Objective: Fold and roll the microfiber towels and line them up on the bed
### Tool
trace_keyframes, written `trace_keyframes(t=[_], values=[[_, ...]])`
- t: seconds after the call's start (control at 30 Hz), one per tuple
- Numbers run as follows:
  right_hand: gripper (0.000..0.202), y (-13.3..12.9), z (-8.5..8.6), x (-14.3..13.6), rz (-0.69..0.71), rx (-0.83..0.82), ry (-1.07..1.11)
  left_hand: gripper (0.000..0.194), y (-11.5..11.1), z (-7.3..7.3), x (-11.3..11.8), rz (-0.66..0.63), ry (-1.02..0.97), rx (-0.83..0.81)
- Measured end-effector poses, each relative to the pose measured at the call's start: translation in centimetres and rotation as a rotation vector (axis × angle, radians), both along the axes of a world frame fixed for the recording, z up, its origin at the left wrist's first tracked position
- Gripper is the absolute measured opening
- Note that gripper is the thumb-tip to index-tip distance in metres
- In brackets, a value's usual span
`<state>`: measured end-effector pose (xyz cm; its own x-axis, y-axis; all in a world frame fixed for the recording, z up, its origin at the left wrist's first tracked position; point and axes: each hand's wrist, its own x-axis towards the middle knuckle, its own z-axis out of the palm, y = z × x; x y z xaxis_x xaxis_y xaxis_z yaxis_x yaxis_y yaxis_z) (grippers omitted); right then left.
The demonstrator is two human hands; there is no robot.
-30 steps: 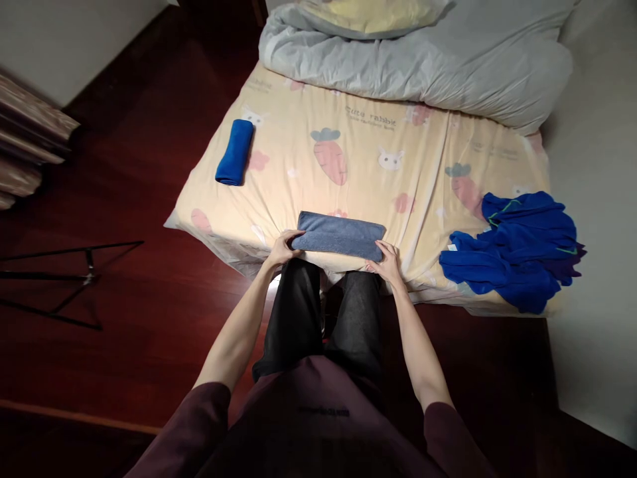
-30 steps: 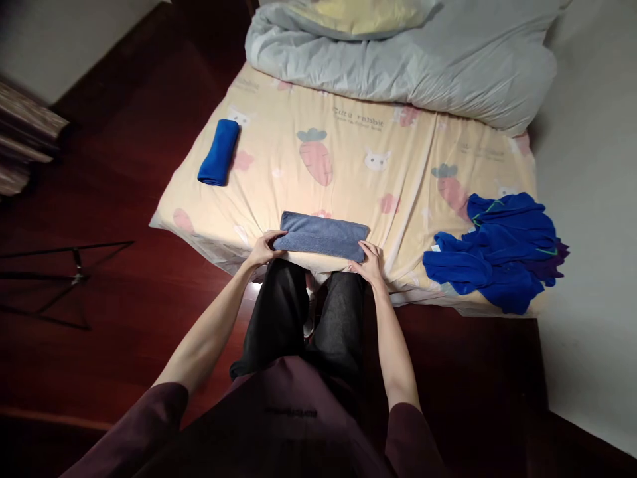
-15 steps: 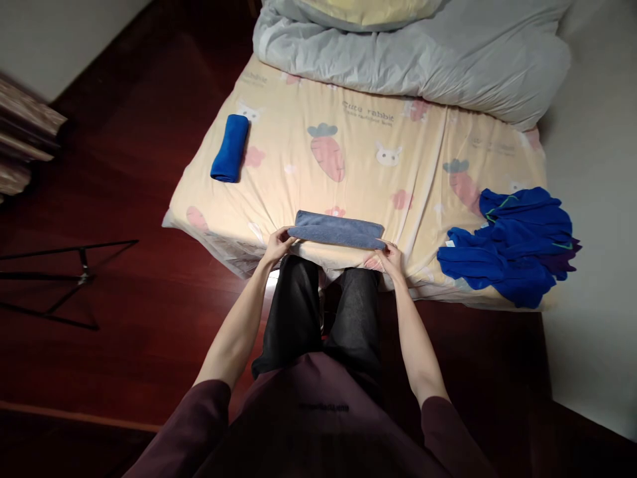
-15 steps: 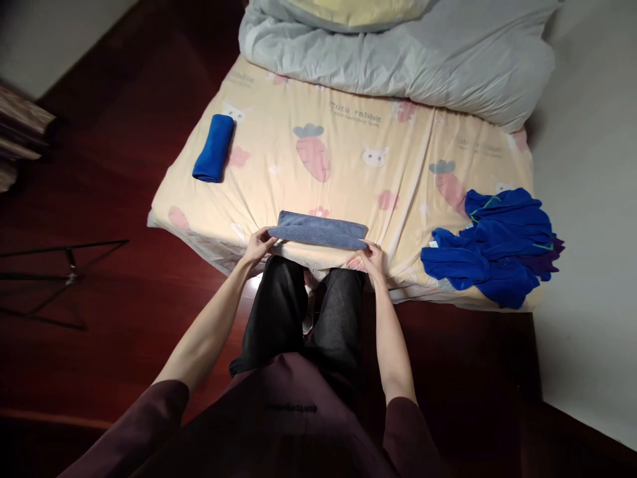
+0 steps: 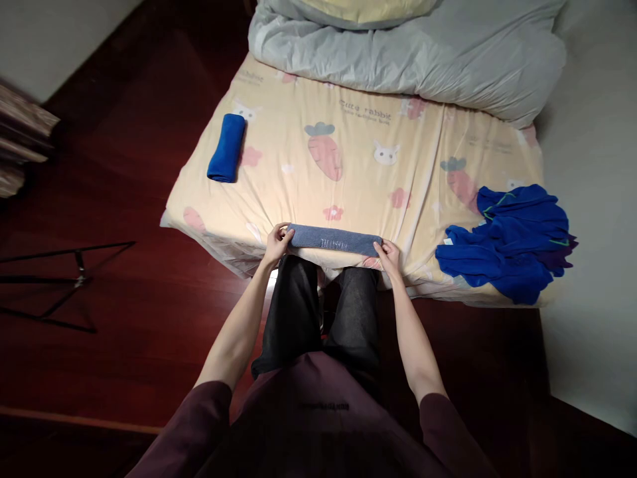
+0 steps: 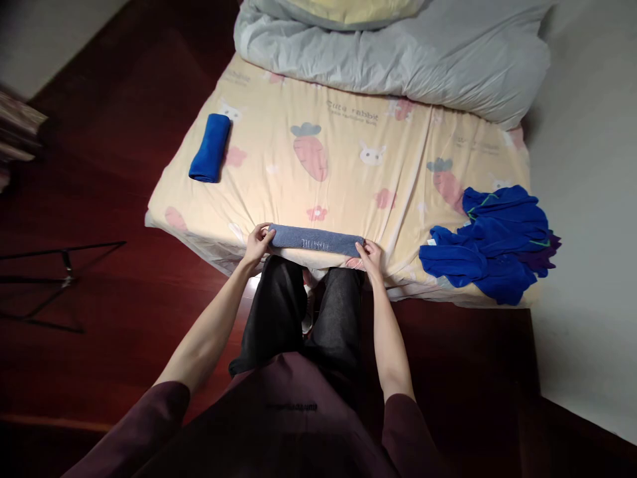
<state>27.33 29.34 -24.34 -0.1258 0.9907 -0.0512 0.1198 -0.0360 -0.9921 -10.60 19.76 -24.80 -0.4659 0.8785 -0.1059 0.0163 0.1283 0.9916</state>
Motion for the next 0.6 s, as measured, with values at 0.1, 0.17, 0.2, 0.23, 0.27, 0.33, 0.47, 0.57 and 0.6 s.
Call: trace_keyframes(t=[0.1,0.17,0.2,0.23,0.27,0.33,0.47,0.57,0.6], values=[[0.055,0.0,-0.4,-0.2,-0.048,-0.006,-0.044,0.053,0.0,-0.3,0.0,-0.012,0.027,-0.01],[0.055,0.1,-0.7,-0.2,-0.072,0.002,-0.06,0.052,-0.1,-0.6,-0.2,-0.031,0.067,-0.013],[0.055,0.1,-0.8,-0.2,-0.077,0.007,-0.059,0.052,-0.1,-0.7,-0.3,-0.038,0.095,-0.011],[0.054,0.1,-0.9,-0.2,-0.078,0.011,-0.053,0.051,0.0,-0.9,-0.4,-0.041,0.129,-0.008],[0.053,0.2,-1.0,-0.2,-0.076,0.012,-0.045,0.051,0.0,-1.0,-0.6,-0.041,0.164,-0.01],[0.052,0.2,-1.0,-0.2,-0.078,0.005,-0.026,0.05,0.4,-1.0,-0.9,-0.039,0.232,-0.035],[0.052,0.4,-0.6,-0.6,-0.079,-0.032,-0.039,0.042,1.4,-0.6,-1.7,-0.045,0.324,-0.157],[0.047,0.8,0.1,-0.8,-0.035,-0.057,-0.115,0.031,2.1,-0.3,-1.9,-0.017,0.339,-0.203],[0.043,1.0,0.5,-0.8,-0.013,-0.06,-0.162,0.029,2.2,-0.2,-1.8,0.0,0.328,-0.193]])
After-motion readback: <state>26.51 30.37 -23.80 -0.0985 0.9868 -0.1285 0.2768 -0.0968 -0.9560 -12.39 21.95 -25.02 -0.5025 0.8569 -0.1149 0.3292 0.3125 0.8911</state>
